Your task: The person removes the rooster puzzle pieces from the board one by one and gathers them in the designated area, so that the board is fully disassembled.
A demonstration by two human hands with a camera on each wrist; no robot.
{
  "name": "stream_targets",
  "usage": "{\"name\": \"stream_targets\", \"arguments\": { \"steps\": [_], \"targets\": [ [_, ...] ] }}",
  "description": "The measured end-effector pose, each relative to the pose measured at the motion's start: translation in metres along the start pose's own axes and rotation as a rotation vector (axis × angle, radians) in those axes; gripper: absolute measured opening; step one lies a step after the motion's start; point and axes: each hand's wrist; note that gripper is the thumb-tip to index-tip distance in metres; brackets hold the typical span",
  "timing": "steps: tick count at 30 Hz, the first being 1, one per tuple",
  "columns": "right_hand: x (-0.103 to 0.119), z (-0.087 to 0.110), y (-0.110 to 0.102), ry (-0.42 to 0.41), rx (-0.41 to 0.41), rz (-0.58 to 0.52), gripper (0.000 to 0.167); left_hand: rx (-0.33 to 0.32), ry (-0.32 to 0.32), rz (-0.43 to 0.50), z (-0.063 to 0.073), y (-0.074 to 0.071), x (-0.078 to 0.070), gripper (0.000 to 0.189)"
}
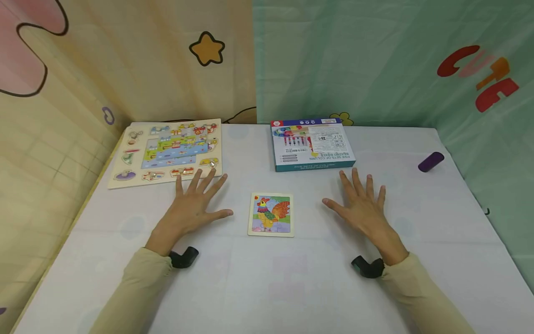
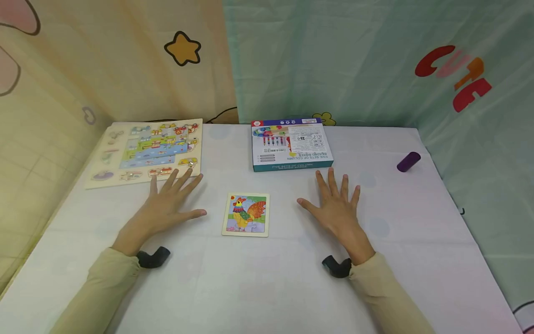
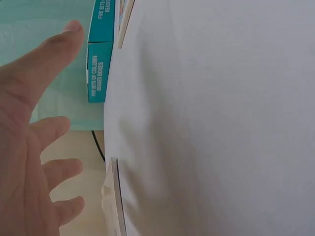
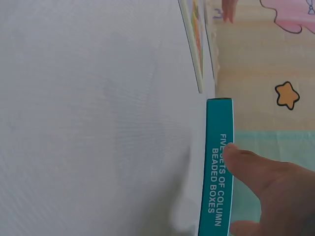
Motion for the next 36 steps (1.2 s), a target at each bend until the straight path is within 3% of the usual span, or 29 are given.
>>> {"name": "stream_targets", "arguments": {
  "steps": [4,10,19,30,36],
  "targets": [
    [0.009,-0.002,0.003,-0.083,0.011,-0.026,0.087,-0.003,0.070,0.060,-0.002,0.003,-0.006,0.094],
    [0.030,-0.006,0.008,-0.254,0.018,-0.052,0.063,0.000,0.142,0.233,-0.007,0.009,-0.015,0.090],
    [0.075,-0.003,0.020,-0.357,0.078,-0.111,0.046,-0.001,0.205,0.335,-0.012,0.015,-0.026,0.068],
    [0.119,0.001,0.034,-0.487,0.151,-0.084,0.038,-0.021,0.257,0.307,-0.017,0.016,-0.028,0.052],
    [0.130,-0.001,0.039,-0.491,0.146,-0.073,0.036,-0.067,0.288,0.271,-0.020,0.020,-0.032,0.051]
  ]
}}
Point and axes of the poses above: each hand's wrist, its own z-axis away from the middle knuckle, its own y-axis out of the palm, x = y × z, and after that the axes turned 14 degrees about y, right-handed
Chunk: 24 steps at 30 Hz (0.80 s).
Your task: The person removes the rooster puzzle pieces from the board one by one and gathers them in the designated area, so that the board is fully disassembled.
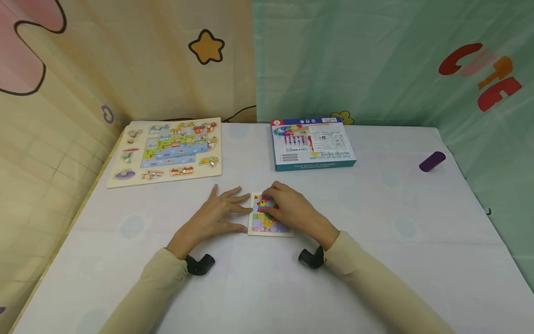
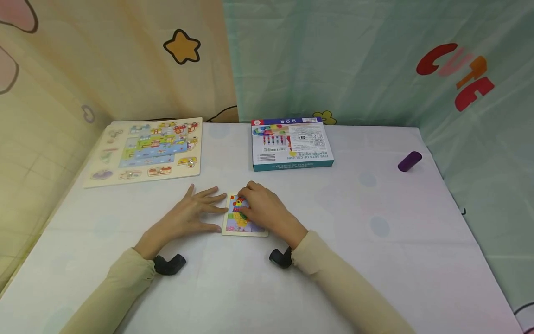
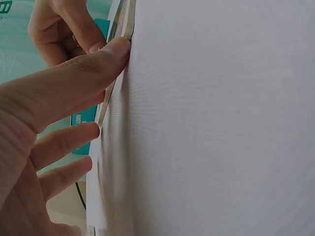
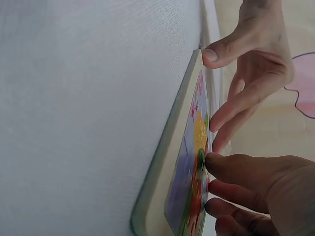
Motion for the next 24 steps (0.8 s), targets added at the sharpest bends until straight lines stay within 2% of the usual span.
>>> {"name": "stream_targets", "arguments": {
  "steps": [5,12,19,24],
  "targets": [
    [0.005,-0.006,-0.001,0.044,0.033,0.004,0.033,-0.014,0.003,-0.019,-0.001,0.002,-0.001,0.052],
    [0.007,-0.015,-0.005,0.096,0.112,-0.026,0.029,0.001,-0.019,-0.023,-0.003,0.005,-0.004,0.052],
    [0.010,-0.023,-0.011,0.117,0.179,-0.055,0.023,0.003,-0.028,0.012,-0.002,0.005,-0.005,0.051],
    [0.012,-0.026,-0.013,0.159,0.224,-0.069,0.027,0.025,-0.017,0.026,-0.001,0.005,-0.004,0.054]
  ]
}}
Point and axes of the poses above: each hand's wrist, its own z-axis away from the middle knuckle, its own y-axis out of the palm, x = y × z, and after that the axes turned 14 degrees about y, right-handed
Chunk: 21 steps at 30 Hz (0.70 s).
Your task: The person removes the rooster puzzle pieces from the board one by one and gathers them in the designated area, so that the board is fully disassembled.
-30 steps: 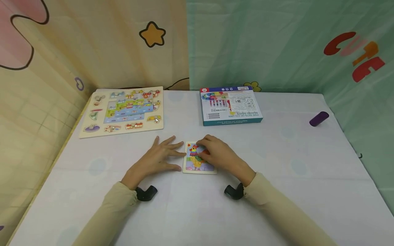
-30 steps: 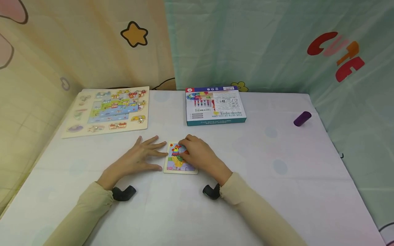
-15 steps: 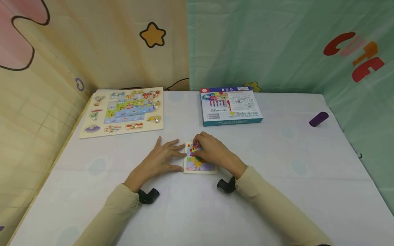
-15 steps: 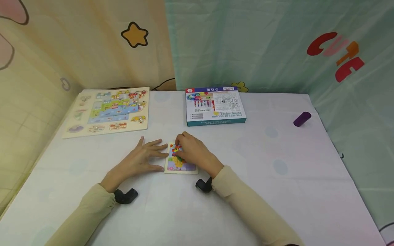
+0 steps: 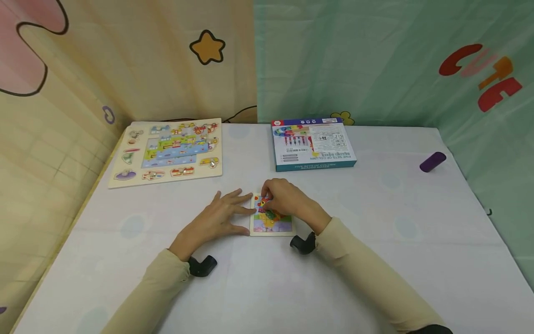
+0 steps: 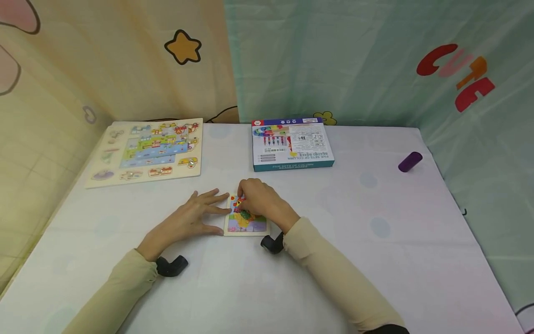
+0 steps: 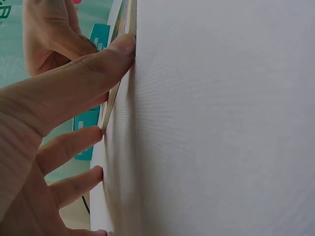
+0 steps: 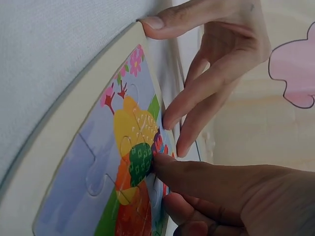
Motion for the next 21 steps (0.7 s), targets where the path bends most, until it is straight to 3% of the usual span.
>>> {"name": "stream_targets", "arguments": {
  "steps": [9,14,21],
  "targets": [
    [-0.0005,-0.0026,-0.0038,0.025,0.041,-0.045,0.031,0.040,0.047,-0.038,0.0009,-0.0021,0.0009,0.052],
    [-0.0027,-0.0022,-0.0038,0.031,0.068,-0.083,0.031,0.054,0.040,-0.033,0.0001,-0.0031,-0.0010,0.052],
    [-0.0046,-0.0028,-0.0031,-0.036,0.032,-0.086,0.026,0.052,0.032,-0.040,0.0012,-0.0022,0.0003,0.052]
  ]
}}
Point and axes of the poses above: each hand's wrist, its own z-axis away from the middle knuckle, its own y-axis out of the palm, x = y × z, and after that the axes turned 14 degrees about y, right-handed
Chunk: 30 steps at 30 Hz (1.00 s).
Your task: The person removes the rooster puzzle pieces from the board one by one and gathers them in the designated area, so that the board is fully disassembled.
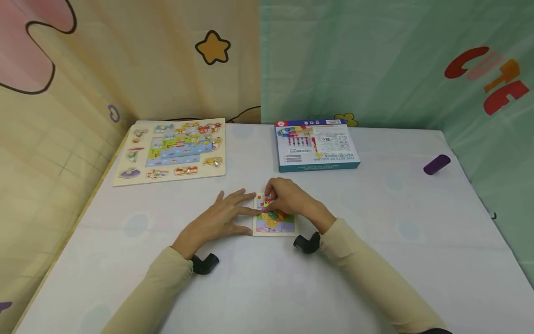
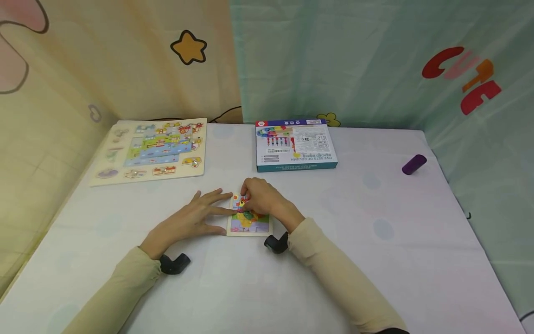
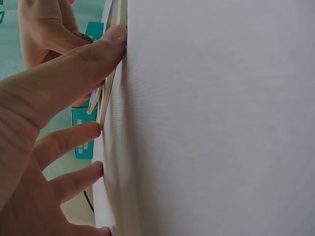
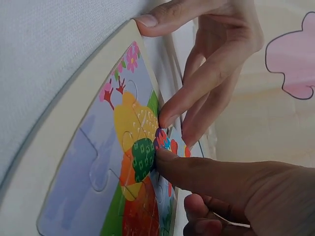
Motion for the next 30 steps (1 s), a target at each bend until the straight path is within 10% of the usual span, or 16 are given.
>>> {"name": "stream_targets", "arguments": {
  "steps": [30],
  "targets": [
    [0.0059,-0.0015,0.0047,0.012,-0.010,0.084,0.027,-0.024,0.000,0.022,0.0001,0.0009,-0.0010,0.053]
  ]
}}
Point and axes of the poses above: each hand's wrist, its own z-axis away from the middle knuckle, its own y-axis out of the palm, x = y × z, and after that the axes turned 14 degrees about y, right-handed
